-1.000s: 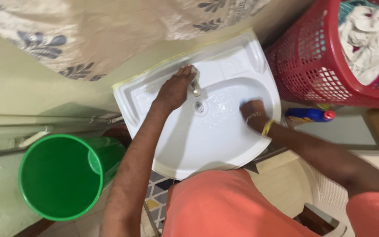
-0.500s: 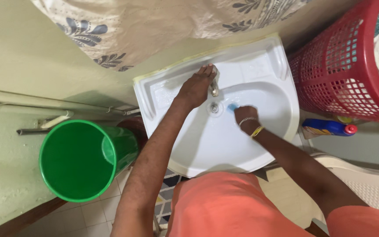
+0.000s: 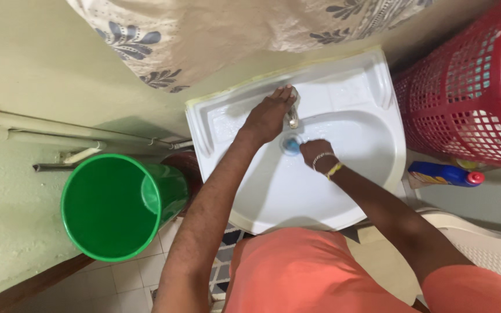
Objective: The person scrubs the white ceramic sink basin and faucet with a blue brush under running water. They then rinse the sink and their hands thoroughly before turning off the tap.
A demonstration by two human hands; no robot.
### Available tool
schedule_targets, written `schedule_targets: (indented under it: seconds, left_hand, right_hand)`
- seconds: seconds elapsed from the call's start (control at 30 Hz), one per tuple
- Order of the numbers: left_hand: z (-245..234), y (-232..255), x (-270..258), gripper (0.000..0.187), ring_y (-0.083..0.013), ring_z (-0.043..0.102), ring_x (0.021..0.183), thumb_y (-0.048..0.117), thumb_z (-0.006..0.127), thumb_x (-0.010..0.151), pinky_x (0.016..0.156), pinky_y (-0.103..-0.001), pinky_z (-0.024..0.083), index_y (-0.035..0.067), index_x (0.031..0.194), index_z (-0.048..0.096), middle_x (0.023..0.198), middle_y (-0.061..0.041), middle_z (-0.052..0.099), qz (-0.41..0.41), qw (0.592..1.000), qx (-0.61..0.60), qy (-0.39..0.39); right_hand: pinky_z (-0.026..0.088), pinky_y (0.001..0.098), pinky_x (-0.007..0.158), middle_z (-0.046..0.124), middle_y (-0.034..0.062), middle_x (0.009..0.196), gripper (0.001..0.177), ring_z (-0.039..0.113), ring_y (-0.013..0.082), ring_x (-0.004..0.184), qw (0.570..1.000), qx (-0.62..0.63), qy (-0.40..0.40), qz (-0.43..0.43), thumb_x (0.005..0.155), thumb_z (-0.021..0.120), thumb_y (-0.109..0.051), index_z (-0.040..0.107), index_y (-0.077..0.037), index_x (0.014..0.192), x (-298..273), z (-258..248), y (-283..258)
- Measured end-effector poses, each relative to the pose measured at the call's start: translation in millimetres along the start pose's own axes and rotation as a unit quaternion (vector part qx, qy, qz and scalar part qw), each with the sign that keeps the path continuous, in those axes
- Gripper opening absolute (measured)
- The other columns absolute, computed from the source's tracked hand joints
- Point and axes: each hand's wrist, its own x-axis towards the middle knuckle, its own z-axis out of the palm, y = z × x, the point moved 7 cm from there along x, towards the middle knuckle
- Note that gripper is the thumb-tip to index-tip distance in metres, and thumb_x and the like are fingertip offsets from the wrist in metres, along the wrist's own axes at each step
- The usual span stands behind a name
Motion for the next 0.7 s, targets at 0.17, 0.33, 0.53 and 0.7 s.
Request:
schedule_targets:
  seconds: [0.17, 0.33, 0.53, 0.7]
  left_hand:
    - [7, -2, -6, 0.065, -0.0287, 0.030, 0.153, -0.014, 0.044, 0.086, 0.123, -0.040, 0.032, 0.005, 0.148, 0.048, 0.165, -0.011, 0.032, 0.003, 1.000, -0.008, 0.019]
    - [7, -2, -2, 0.068, -0.0282, 0.031, 0.151, -0.016, 0.041, 0.084, 0.122, -0.040, 0.032, 0.005, 0.148, 0.046, 0.164, -0.010, 0.033, 0.011, 0.999, -0.005, 0.031]
    - [6, -3, -6, 0.063, -0.0301, 0.032, 0.151, -0.014, 0.043, 0.086, 0.123, -0.040, 0.031, 0.005, 0.145, 0.052, 0.165, -0.012, 0.033, -0.005, 0.999, -0.038, 0.018]
    - [1, 0, -4, 0.068, -0.0300, 0.030, 0.151, -0.018, 0.041, 0.082, 0.123, -0.041, 0.028, 0.003, 0.145, 0.052, 0.164, -0.015, 0.033, 0.018, 0.999, -0.028, 0.021]
  right_hand:
    - [0.059, 0.0462, 0.077, 0.077, 0.0102, 0.088, 0.013, 0.076, 0.0299, 0.085, 0.994, 0.057, -0.084, 0.030, 0.091, 0.063, -0.021, 0.075, -0.016, 0.092, -54, 19, 17]
    - [0.058, 0.0490, 0.083, 0.076, 0.0115, 0.096, 0.017, 0.073, 0.0318, 0.093, 0.962, 0.067, -0.253, -0.078, 0.088, 0.067, -0.024, 0.074, -0.014, 0.099, -64, 31, -108]
    - [0.057, 0.0499, 0.080, 0.076, 0.0139, 0.101, 0.026, 0.072, 0.0348, 0.092, 0.969, 0.204, -0.109, -0.083, 0.103, 0.050, -0.025, 0.074, -0.015, 0.107, 17, -27, -175]
    - [0.053, 0.0518, 0.081, 0.073, 0.0144, 0.095, 0.029, 0.069, 0.0374, 0.088, 0.940, 0.170, -0.232, -0.186, 0.099, 0.061, -0.039, 0.073, -0.013, 0.100, -81, -32, -149]
